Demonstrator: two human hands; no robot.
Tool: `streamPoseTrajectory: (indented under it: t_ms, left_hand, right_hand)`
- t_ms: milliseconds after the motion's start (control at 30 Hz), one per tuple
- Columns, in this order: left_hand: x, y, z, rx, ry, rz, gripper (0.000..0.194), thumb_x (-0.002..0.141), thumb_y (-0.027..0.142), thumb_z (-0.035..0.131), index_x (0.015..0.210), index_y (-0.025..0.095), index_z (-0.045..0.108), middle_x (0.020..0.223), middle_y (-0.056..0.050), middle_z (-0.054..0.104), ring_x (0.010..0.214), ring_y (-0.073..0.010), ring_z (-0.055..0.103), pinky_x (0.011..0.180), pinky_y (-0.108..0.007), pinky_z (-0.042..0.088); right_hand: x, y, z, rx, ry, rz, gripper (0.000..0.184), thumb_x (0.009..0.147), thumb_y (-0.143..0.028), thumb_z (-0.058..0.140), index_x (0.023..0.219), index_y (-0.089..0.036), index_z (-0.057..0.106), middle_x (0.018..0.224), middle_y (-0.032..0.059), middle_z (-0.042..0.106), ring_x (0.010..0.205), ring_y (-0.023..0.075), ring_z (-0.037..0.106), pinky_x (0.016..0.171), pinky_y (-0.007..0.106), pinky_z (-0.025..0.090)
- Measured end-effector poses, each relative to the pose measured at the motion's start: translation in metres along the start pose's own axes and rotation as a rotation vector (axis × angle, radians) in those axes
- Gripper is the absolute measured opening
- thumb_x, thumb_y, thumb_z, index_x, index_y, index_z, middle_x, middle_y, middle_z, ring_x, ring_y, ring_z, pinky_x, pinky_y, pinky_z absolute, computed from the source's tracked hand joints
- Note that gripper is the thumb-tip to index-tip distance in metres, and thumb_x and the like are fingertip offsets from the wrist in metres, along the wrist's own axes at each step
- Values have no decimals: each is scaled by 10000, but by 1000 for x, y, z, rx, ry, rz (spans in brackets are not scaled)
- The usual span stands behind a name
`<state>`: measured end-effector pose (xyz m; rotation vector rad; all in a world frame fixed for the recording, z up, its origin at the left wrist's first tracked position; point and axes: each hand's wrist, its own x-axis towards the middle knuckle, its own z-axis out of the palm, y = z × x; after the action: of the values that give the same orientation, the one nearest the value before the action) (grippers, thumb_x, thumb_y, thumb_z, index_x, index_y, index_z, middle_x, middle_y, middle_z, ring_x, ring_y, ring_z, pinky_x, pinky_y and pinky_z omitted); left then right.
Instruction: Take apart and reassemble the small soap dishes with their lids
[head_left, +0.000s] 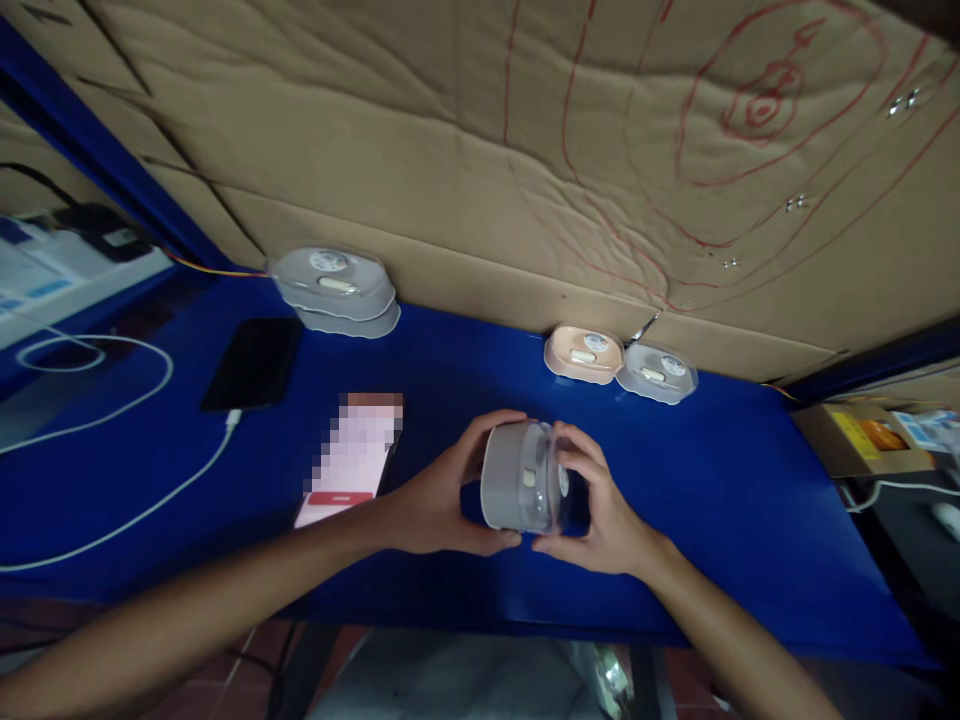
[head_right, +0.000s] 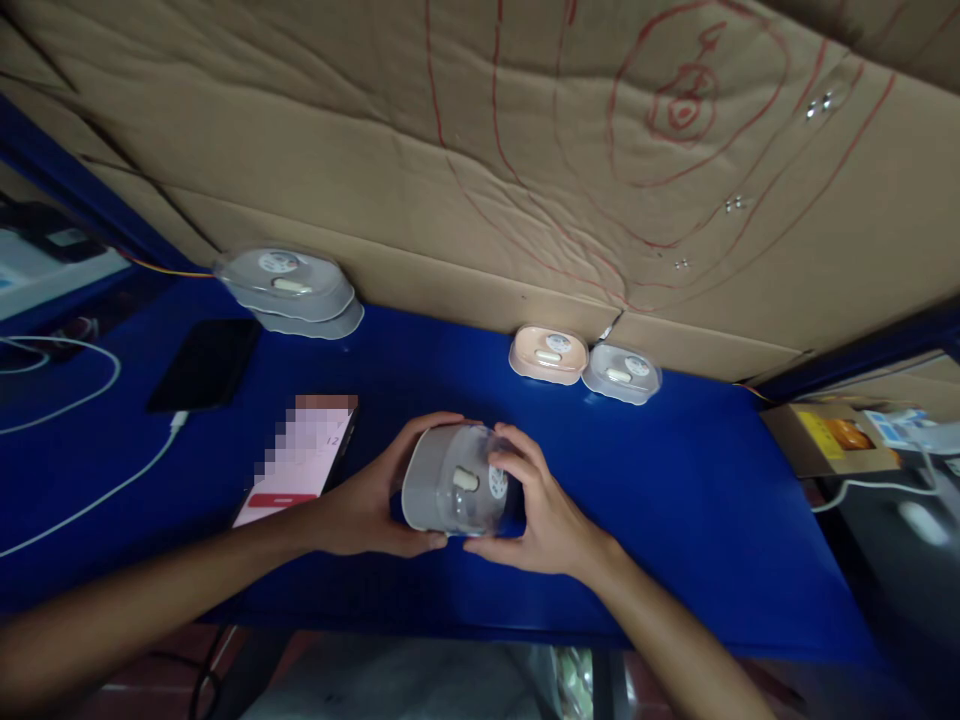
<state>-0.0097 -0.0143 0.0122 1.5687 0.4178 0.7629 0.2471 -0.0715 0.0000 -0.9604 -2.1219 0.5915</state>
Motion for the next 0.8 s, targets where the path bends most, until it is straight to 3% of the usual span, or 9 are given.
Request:
streamPoseTrajectory:
  t_ms: [100,200,300,367,500,567,633,700,800]
  left_hand:
    - [1,-4,-1,42,-17,-84,1055,788,277,891,1609,394,237,1642,-132,431,1460,-363,513,1182,-580,444]
    - [2,-5,-5,195,-8,-126,1133,810,367,884,1665,382,142,1736,-144,276,1565,-375,357,1252,-613,334]
    - [17,-3,-7,390,-31,-109,1104,866,465,821,1684,377,85,1778,-130,150,1604,-370,269,1264,-619,311]
    - [42,-3,-7,567,-73,-44,1019,910,494,760,1687,340,119,1777,-136,152,1620,-358,223,1275,-603,298]
    - [121,-14,-6,976,-109,113,783,950,397,700,1623,204,350,1749,-183,233,1627,-347,194,1306,-536,227]
    - [155,-23,-10,1128,-88,55,724,946,377,697,1587,196,411,1736,-191,262,1615,-393,208,1281,-569,255]
    - [171,-29,-17,1160,-70,40,620,963,348,667,1534,200,480,1697,-203,340,1568,-424,315,1230,-612,324]
    - [166,-31,-26,1172,-62,49,533,976,330,643,1481,201,532,1654,-194,408,1519,-395,409,1207,-579,377]
    - [127,-26,-38,1200,-23,38,443,979,340,638,1397,204,588,1599,-175,465,1454,-377,481,1171,-552,436]
  right_hand:
    - [4,2,-6,-20,-48,66,977,808,-441,865,1557,-297,254,1621,183,335,1545,380,362,1199,571,447]
    - [5,6,-21,-116,-103,120,929,798,-429,862,1527,-274,307,1619,193,364,1529,379,392,1189,554,455]
    - [-6,11,-42,-234,-132,154,826,817,-403,842,1480,-264,371,1606,187,408,1525,372,399,1199,567,428]
    - [-20,14,-56,-299,-161,208,738,856,-393,806,1461,-268,401,1609,178,415,1531,364,390,1199,576,419]
    - [-61,24,-85,-419,-143,333,588,957,-447,702,1466,-296,451,1657,142,363,1558,351,348,1203,571,410]
    - [-87,36,-106,-557,-70,363,555,980,-478,664,1478,-314,482,1655,127,377,1575,373,304,1217,610,368]
    - [-116,57,-134,-727,12,395,528,995,-493,628,1486,-331,514,1650,124,388,1560,396,321,1210,643,346]
    - [-145,83,-167,-861,89,450,530,1008,-507,582,1508,-341,520,1628,138,412,1495,402,420,1176,647,378]
    - [-177,130,-211,-941,216,531,577,1024,-490,497,1565,-289,474,1582,175,468,1440,390,491,1150,624,424]
